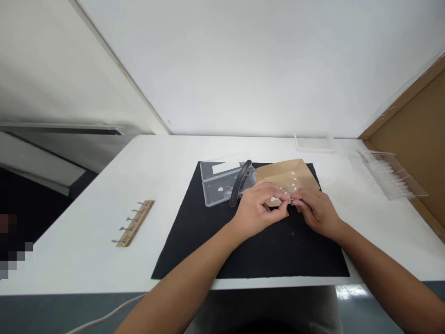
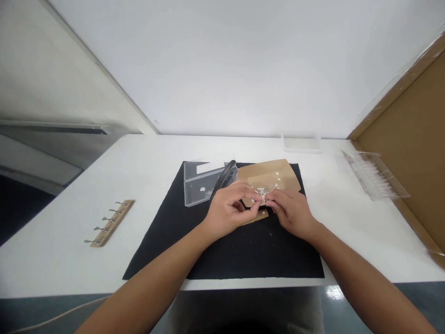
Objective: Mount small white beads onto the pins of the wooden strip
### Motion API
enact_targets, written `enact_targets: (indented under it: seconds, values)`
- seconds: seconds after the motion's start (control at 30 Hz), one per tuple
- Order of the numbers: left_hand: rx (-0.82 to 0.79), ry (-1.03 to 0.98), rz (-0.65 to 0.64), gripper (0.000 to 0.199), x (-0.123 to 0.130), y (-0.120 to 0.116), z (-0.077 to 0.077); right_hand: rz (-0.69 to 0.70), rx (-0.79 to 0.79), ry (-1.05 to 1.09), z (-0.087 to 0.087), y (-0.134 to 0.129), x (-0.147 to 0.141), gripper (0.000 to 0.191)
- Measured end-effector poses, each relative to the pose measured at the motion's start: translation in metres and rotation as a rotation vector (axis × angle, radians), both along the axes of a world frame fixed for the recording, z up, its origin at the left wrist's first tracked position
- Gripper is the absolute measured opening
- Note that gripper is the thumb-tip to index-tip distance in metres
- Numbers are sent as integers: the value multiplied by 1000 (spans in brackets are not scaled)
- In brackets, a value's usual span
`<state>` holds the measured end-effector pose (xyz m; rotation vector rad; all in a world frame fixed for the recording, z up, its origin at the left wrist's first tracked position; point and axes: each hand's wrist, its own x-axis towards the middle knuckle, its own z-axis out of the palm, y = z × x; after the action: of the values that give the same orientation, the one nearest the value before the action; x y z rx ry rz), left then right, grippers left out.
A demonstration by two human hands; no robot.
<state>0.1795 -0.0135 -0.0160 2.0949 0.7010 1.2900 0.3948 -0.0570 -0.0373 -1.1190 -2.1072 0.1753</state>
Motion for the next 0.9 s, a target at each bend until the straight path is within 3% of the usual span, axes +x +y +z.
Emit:
enact_targets:
  seconds: [0.43,0.9]
  values:
    - [-140,-28,3,11,1,-3,-3,55,-28,63,4,-1,-7,15]
    - [-159,-10,24,8,1,-4,-2,76,-291,198,14,-4,-14,30]
